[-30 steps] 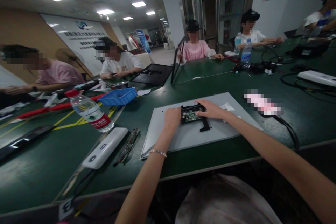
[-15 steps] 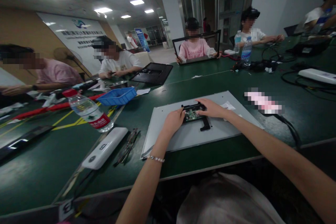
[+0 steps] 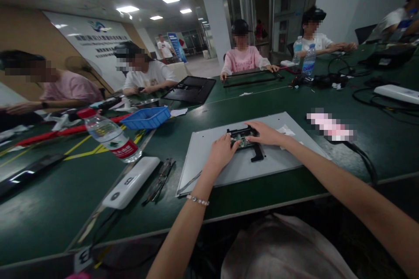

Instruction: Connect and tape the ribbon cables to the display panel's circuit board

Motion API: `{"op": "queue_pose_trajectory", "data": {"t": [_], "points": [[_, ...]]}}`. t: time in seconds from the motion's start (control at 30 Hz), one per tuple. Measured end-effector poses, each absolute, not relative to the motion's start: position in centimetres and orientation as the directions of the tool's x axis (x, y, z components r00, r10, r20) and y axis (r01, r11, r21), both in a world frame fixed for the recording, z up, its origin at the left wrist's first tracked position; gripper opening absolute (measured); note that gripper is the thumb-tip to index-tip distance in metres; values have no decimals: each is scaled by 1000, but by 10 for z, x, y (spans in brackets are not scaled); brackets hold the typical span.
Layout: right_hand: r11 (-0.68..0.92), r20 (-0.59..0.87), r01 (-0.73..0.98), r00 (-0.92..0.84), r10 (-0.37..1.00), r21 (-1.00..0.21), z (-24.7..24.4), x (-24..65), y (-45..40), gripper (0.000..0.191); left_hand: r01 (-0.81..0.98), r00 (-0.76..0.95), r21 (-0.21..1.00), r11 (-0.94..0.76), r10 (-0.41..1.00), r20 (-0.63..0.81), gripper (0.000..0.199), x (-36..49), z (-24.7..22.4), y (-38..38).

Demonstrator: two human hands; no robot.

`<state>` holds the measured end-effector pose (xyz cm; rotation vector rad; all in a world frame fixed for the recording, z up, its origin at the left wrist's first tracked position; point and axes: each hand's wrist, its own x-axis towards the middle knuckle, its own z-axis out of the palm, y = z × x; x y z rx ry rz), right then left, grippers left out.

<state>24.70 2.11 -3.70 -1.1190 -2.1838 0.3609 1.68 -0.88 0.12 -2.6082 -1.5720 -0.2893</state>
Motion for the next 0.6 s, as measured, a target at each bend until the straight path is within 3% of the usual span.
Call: {"op": "queue_pose_trajectory", "data": {"t": [0.33, 0.6], "points": [[424, 556, 757, -98, 825, -497, -43, 285, 48, 40, 880, 441, 92, -466, 874, 206, 47, 16, 4, -7], [481, 491, 801, -277, 826, -356, -44, 288, 49, 22, 892, 415, 98, -441, 886, 208, 50, 17, 5, -7]]}}
